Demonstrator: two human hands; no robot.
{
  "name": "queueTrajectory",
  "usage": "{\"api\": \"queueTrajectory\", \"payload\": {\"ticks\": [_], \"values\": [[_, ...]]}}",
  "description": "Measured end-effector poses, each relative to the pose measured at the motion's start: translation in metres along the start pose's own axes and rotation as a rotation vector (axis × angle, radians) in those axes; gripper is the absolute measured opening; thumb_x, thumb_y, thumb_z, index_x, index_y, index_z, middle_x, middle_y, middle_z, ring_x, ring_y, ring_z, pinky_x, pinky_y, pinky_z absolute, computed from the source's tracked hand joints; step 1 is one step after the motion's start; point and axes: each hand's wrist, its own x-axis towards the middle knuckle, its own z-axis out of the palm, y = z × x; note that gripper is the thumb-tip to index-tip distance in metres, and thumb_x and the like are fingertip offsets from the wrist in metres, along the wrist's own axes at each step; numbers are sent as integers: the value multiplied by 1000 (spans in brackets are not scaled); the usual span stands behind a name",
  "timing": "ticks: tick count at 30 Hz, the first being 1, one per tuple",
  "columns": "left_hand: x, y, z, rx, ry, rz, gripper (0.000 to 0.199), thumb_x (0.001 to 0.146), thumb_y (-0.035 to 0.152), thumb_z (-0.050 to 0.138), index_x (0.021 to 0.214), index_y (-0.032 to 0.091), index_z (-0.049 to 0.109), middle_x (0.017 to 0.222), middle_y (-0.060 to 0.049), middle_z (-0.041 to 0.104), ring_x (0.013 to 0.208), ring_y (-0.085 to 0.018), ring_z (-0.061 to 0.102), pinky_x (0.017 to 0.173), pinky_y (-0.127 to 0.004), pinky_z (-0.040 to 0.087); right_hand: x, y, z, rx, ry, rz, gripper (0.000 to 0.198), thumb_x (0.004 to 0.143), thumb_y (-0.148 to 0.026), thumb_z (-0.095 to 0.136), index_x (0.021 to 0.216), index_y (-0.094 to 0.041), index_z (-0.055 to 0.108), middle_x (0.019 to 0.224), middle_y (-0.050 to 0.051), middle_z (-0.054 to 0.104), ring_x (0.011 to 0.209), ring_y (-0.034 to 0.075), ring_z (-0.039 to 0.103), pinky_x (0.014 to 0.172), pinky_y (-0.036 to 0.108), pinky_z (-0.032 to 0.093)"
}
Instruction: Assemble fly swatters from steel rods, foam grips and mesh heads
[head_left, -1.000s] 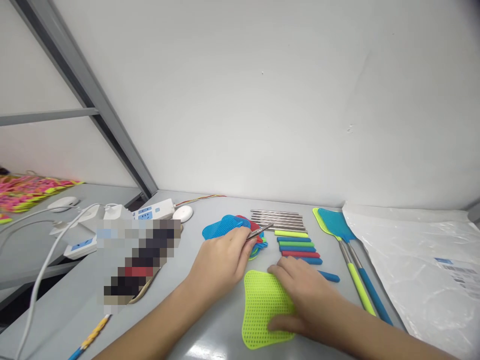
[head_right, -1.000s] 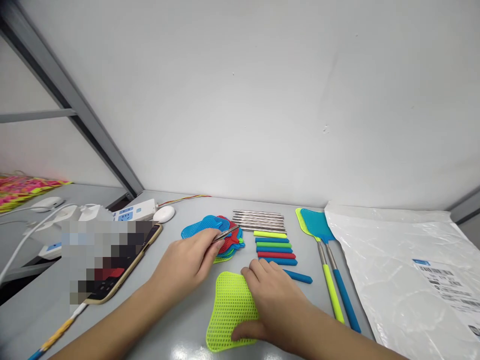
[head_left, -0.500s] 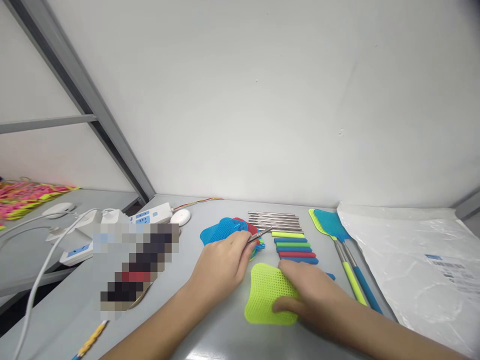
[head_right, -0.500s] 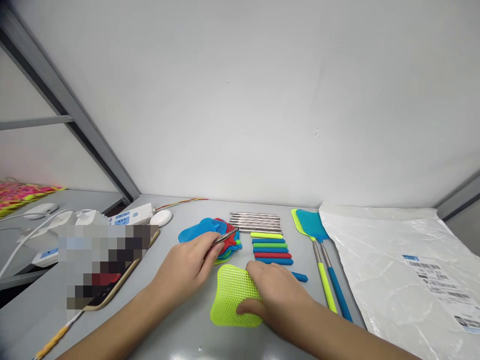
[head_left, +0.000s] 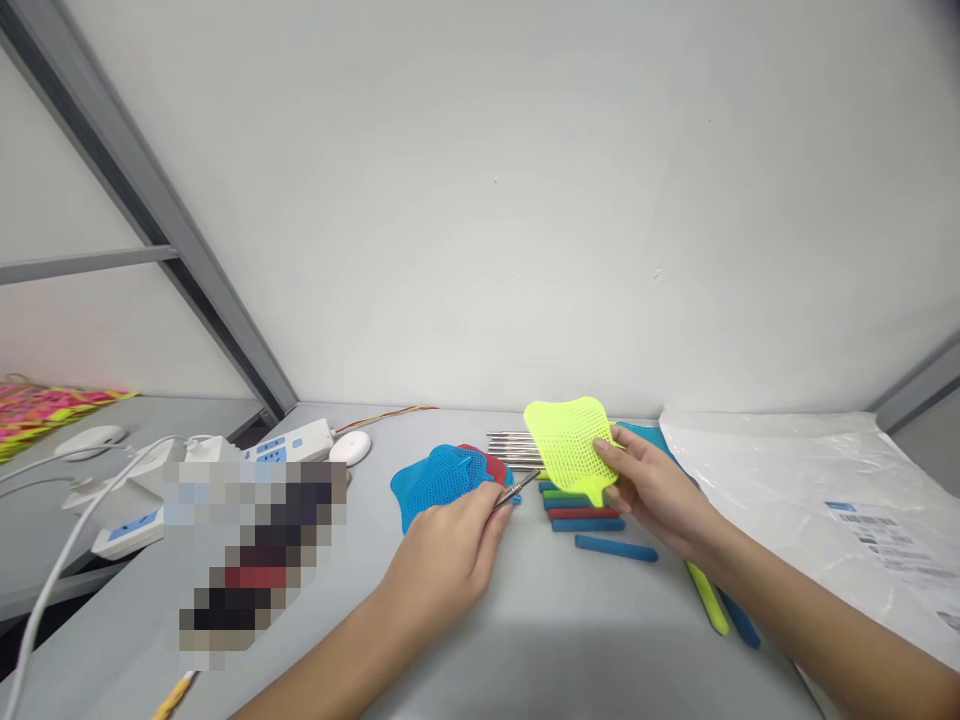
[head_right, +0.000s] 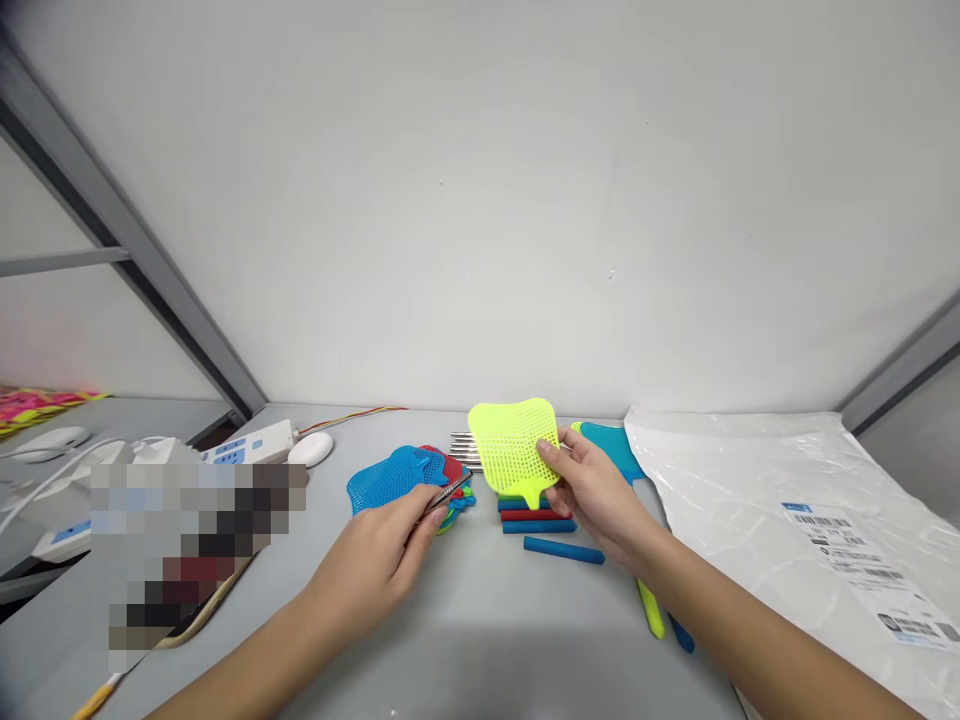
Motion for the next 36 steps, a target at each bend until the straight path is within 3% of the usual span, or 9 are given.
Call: {"api": "queueTrajectory", "payload": {"ticks": [5,13,18,24,28,36], "values": [[-3,8,7,-103,-89,-17,26,98,35,30,92,22,52,69,-1,60,58,-17,55,52,-27,28,5,9,1,205,10,-22,30,84,-37,64,110,-23,58,107,6,60,75,14,59,48,19,45],[-4,11,12,-184,-148,-53,25,98,36,30,97,24,51,68,1,58,61,-18,54,55,-28,27,-3,10,10,155,-51,-21,25,88,-37,56,105,-19,58,73,0,60,55,12,54,51,24,44],[-2,9,10,-175,-182,-59,26,98,38,28,93,23,50,70,1,57,62,-18,53,55,-27,26,-7,13,14,101,-59,6,28,92,-42,48,92,-16,58,70,3,61,54,13,54,53,27,43],[-4,10,10,-188,-197,-39,26,99,38,27,94,23,49,67,2,55,59,-17,50,55,-28,24,-7,19,17,56,-45,-45,31,92,-46,49,80,-18,56,57,-2,54,54,12,48,56,25,42],[-3,11,9,-199,-197,-38,26,98,37,28,91,23,48,68,2,53,58,-16,48,54,-27,24,-8,23,16,15,-76,-87,37,93,-46,46,73,-17,55,59,0,54,57,12,48,58,25,41],[-2,11,7,-214,-193,-53,27,98,38,28,87,22,47,66,2,50,58,-14,45,53,-27,23,-5,28,11,1,-105,-168,27,94,-42,47,84,-18,55,61,-2,53,56,12,46,54,25,40]]}}
